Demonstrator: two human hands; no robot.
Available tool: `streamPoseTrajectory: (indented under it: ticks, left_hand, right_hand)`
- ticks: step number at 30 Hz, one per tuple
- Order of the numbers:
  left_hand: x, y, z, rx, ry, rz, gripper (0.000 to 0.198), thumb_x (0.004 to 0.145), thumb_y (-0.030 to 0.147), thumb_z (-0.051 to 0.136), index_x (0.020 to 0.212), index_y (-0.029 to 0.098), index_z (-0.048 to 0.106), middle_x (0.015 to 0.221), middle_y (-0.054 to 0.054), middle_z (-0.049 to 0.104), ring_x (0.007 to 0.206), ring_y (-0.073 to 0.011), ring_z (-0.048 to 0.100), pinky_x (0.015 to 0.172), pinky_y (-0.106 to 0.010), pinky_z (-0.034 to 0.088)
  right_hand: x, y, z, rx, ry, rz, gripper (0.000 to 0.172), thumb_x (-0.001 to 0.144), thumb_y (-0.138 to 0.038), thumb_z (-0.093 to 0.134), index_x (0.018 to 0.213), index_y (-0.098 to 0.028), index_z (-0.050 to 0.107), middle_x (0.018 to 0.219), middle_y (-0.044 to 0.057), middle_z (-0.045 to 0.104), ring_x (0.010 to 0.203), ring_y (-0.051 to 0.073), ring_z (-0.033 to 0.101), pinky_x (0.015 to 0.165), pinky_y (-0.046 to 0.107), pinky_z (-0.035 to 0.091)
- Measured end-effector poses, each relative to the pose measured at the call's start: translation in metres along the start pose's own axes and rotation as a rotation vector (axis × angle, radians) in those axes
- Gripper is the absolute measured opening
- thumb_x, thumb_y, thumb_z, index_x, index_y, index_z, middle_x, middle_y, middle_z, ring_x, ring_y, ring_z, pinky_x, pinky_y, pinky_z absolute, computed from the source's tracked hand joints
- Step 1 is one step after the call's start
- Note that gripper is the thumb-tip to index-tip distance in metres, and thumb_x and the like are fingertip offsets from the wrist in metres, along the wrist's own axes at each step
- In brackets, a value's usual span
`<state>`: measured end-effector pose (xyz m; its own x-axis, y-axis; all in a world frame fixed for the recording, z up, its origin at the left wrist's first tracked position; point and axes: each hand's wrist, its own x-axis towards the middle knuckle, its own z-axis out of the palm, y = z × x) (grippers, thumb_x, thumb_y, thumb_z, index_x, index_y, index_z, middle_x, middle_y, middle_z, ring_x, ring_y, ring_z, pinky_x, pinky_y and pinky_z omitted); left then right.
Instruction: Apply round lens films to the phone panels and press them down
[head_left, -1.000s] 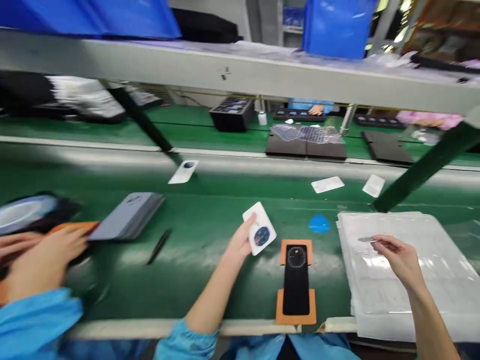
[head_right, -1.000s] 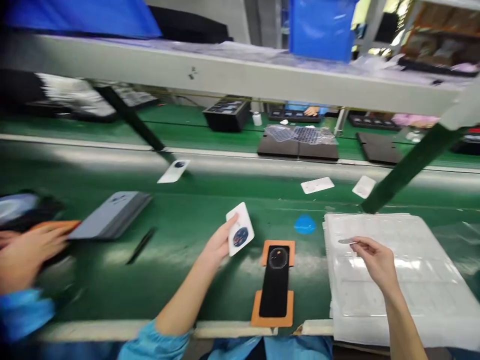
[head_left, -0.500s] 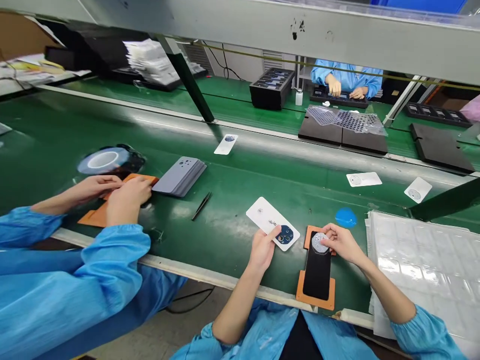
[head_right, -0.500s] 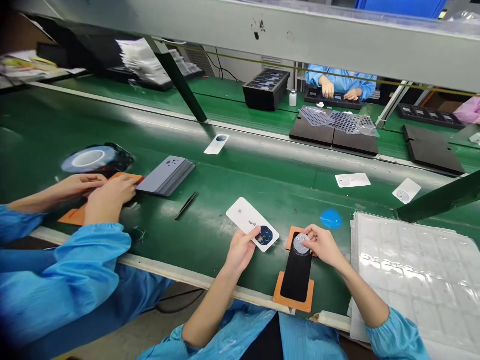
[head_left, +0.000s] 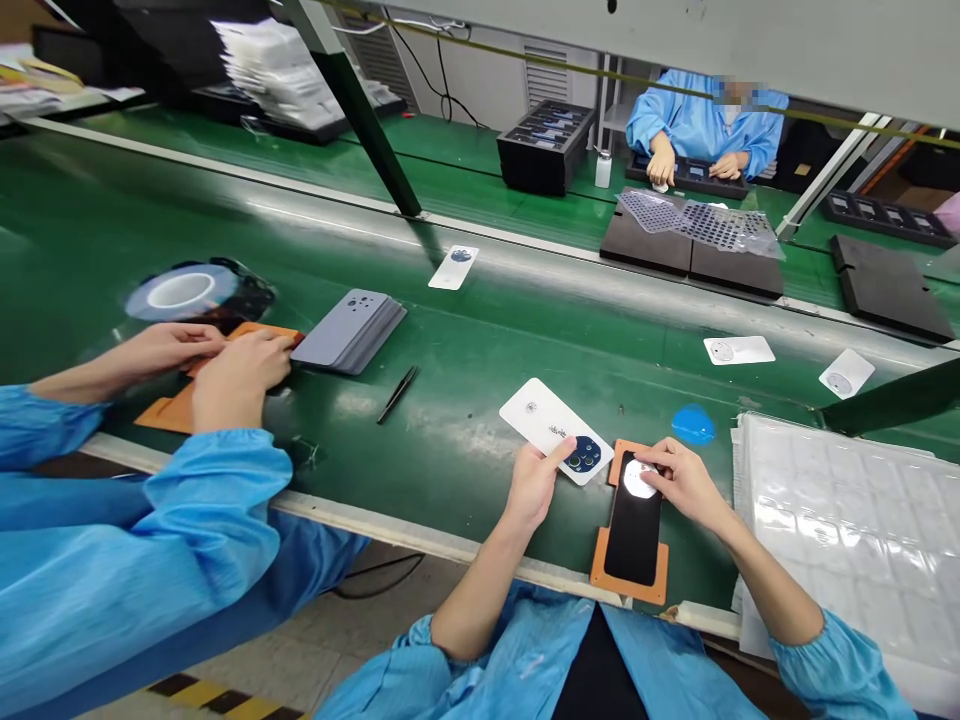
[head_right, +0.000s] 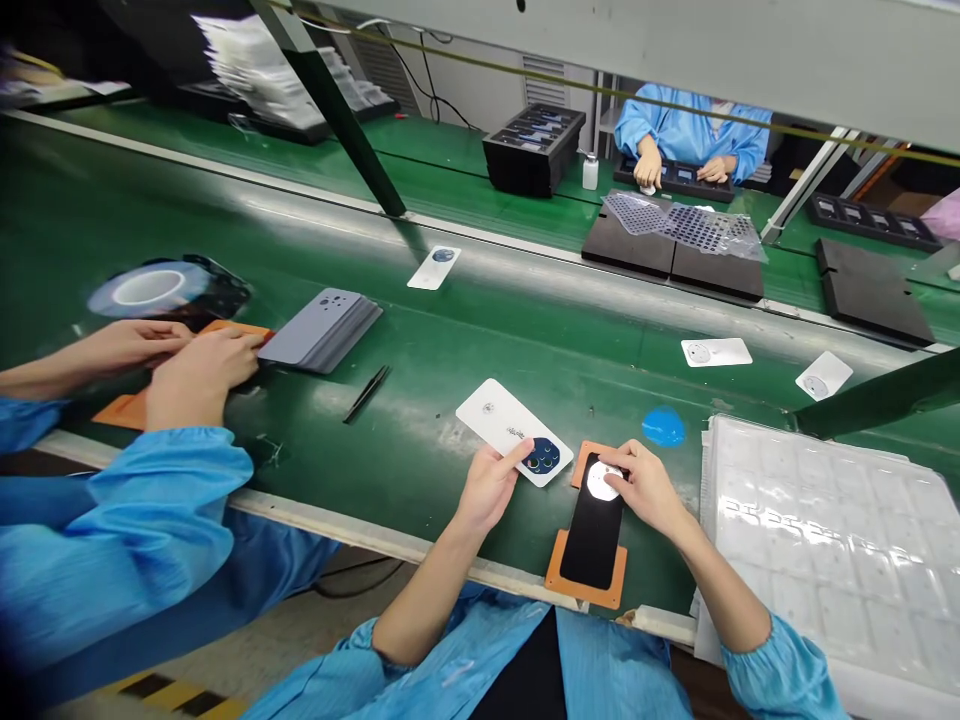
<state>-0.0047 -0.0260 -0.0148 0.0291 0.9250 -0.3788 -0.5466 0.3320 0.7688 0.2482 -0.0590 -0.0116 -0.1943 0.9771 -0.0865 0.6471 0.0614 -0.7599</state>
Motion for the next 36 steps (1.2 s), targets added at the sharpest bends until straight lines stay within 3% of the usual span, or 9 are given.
streamPoseTrajectory:
  ticks: [2, 4, 6, 11, 16, 27, 33, 36]
  left_hand:
    - [-0.002, -0.002, 0.0, 0.077, 0.0, 0.013, 0.043, 0.061, 0.037, 0.093, 0.093, 0.012, 0.077, 0.096, -0.01, 0.077, 0.082, -0.0198, 0.07, 0.068, -0.026, 0.053]
    - [-0.003, -0.006, 0.002, 0.16, -0.012, 0.041, 0.037, 0.065, 0.038, 0.091, 0.087, 0.011, 0.076, 0.084, -0.008, 0.075, 0.063, -0.0136, 0.062, 0.051, -0.022, 0.043]
    - [-0.006, -0.012, 0.006, 0.215, -0.046, 0.075, 0.033, 0.069, 0.039, 0.088, 0.081, 0.011, 0.075, 0.078, -0.007, 0.073, 0.057, -0.0114, 0.057, 0.047, -0.021, 0.038]
    - [-0.022, -0.027, 0.033, 0.236, -0.209, 0.069, 0.036, 0.079, 0.048, 0.079, 0.088, 0.013, 0.076, 0.084, -0.009, 0.075, 0.068, -0.0179, 0.066, 0.067, -0.027, 0.054]
    - [-0.037, -0.037, 0.052, 0.253, -0.284, 0.165, 0.044, 0.089, 0.053, 0.067, 0.112, 0.017, 0.076, 0.116, -0.011, 0.074, 0.109, -0.028, 0.069, 0.097, -0.035, 0.054]
    - [-0.041, -0.047, 0.045, 0.457, -0.285, 0.316, 0.038, 0.098, 0.044, 0.058, 0.126, 0.023, 0.071, 0.121, -0.007, 0.072, 0.115, -0.026, 0.066, 0.103, -0.034, 0.049]
    - [-0.048, -0.044, 0.052, 0.422, -0.3, 0.287, 0.039, 0.092, 0.045, 0.066, 0.123, 0.022, 0.072, 0.123, -0.009, 0.071, 0.116, -0.0282, 0.066, 0.105, -0.036, 0.049]
    - [-0.037, -0.047, 0.05, 0.34, -0.217, 0.181, 0.042, 0.088, 0.051, 0.071, 0.114, 0.018, 0.075, 0.117, -0.011, 0.074, 0.113, -0.0309, 0.067, 0.104, -0.039, 0.051]
  right_hand:
    - [-0.007, -0.007, -0.001, -0.014, 0.045, -0.017, 0.029, 0.093, -0.035, 0.058, 0.114, -0.025, 0.074, 0.098, 0.005, 0.063, 0.07, 0.016, 0.057, 0.066, 0.032, 0.05]
    - [-0.015, -0.018, -0.001, -0.015, 0.104, -0.032, 0.027, 0.095, -0.037, 0.056, 0.112, -0.026, 0.074, 0.099, 0.006, 0.065, 0.071, 0.017, 0.059, 0.067, 0.033, 0.051]
    - [-0.023, -0.032, 0.003, 0.004, 0.175, -0.054, 0.025, 0.097, -0.038, 0.055, 0.108, -0.026, 0.073, 0.098, 0.006, 0.066, 0.073, 0.018, 0.061, 0.069, 0.034, 0.052]
    - [-0.026, -0.064, 0.023, 0.001, 0.436, -0.101, 0.016, 0.098, -0.035, 0.055, 0.096, -0.024, 0.067, 0.097, 0.007, 0.069, 0.089, 0.021, 0.066, 0.082, 0.035, 0.054]
    - [-0.016, -0.071, 0.03, -0.043, 0.59, -0.025, 0.016, 0.096, -0.033, 0.057, 0.088, -0.024, 0.066, 0.09, 0.005, 0.069, 0.084, 0.02, 0.066, 0.076, 0.033, 0.051]
    - [-0.01, -0.067, 0.033, 0.041, 0.625, 0.04, 0.017, 0.092, -0.03, 0.053, 0.084, -0.022, 0.066, 0.087, 0.005, 0.072, 0.08, 0.02, 0.067, 0.073, 0.032, 0.051]
    - [-0.005, -0.068, 0.034, -0.029, 0.638, 0.049, 0.018, 0.089, -0.031, 0.052, 0.077, -0.023, 0.063, 0.078, 0.004, 0.07, 0.071, 0.018, 0.065, 0.069, 0.03, 0.049]
    - [-0.003, -0.063, 0.029, -0.04, 0.591, 0.087, 0.015, 0.083, -0.028, 0.052, 0.072, -0.023, 0.06, 0.075, 0.003, 0.068, 0.068, 0.017, 0.063, 0.069, 0.029, 0.049]
